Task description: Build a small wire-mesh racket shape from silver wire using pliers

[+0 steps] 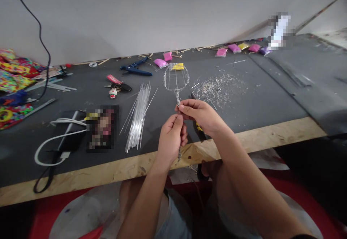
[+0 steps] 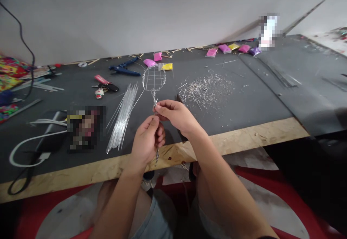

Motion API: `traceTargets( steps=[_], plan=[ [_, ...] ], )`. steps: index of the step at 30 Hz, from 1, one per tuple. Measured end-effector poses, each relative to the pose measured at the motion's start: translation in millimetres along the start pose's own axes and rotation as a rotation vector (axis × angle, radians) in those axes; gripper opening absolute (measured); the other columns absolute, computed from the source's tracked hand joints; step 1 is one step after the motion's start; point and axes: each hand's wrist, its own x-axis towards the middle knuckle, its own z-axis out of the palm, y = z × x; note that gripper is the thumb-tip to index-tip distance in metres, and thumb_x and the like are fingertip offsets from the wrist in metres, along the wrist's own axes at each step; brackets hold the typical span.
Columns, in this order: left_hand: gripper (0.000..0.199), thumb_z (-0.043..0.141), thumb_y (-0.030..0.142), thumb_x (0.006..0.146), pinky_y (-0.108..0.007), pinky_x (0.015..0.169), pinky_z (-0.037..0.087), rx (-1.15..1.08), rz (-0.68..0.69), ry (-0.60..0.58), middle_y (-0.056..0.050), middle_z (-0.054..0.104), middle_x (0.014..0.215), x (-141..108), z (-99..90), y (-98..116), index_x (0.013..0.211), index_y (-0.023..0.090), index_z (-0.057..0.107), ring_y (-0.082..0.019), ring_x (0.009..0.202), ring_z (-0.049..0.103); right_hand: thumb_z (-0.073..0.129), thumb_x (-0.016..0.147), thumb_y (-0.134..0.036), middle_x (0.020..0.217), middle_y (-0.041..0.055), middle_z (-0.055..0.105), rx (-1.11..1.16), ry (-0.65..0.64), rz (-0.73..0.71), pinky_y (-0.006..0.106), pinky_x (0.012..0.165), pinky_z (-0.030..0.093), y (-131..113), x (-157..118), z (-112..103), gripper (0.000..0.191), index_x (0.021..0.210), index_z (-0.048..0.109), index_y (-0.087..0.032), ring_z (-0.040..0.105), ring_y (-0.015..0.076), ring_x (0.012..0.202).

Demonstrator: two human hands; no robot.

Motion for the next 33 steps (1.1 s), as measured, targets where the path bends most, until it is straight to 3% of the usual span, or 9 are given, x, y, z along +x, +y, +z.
traceTargets(
  steps=[7,13,21,27,33],
  plan=[
    [0.020,0.052,0.040,0.083,-0.015,0.033,0.016,0.022,-0.038,0.025,0.009,0.028,0.051,1,-0.2,0,0.078,0.021,0.047,-0.003,0.036,0.024,0.059,0.077,-0.035,0.073,0.0001,0.061,-0.044,-0.035,0.056,0.026,0.069,0.045,5,-1,4,0.017,0.078,0.066,-0.019,0.055,0.0104,0.068],
    [0.023,0.052,0.039,0.083,-0.016,0.035,0.025,-0.029,-0.070,-0.024,0.007,0.036,0.054,1,-3.1,5,0.073,0.019,0.044,-0.004,0.040,0.032,0.057,0.079,-0.034,0.063,-0.0017,0.058,-0.007,-0.052,0.072,0.024,0.059,0.044,1,-3,6,0.017,0.077,0.063,-0.019,0.054,0.0095,0.059],
    [0.019,0.052,0.036,0.084,-0.020,0.043,0.036,-0.121,-0.157,-0.200,0.004,0.045,0.059,0,-12.3,13,0.078,0.018,0.047,-0.007,0.047,0.045,0.053,0.083,-0.036,0.052,-0.0060,0.048,0.007,-0.101,0.065,0.022,0.049,0.043,0,-6,4,0.019,0.081,0.061,-0.019,0.050,0.0074,0.046],
    [0.013,0.049,0.025,0.085,-0.021,0.050,0.040,-0.279,-0.156,-0.242,0.003,0.048,0.058,3,-13.9,11,0.075,0.016,0.050,-0.007,0.051,0.048,0.047,0.086,-0.039,0.048,-0.0051,0.053,0.054,-0.246,0.099,0.024,0.042,0.045,-1,-8,2,0.022,0.087,0.058,-0.020,0.052,0.0107,0.041],
    [0.011,0.050,0.023,0.084,-0.023,0.059,0.046,-0.281,-0.175,-0.272,0.000,0.056,0.061,1,-10.7,7,0.079,0.015,0.054,-0.010,0.057,0.056,0.046,0.087,-0.039,0.046,-0.0043,0.056,0.052,-0.332,0.131,0.021,0.036,0.040,-7,-10,-3,0.024,0.086,0.058,-0.019,0.048,0.0090,0.034]
  ],
)
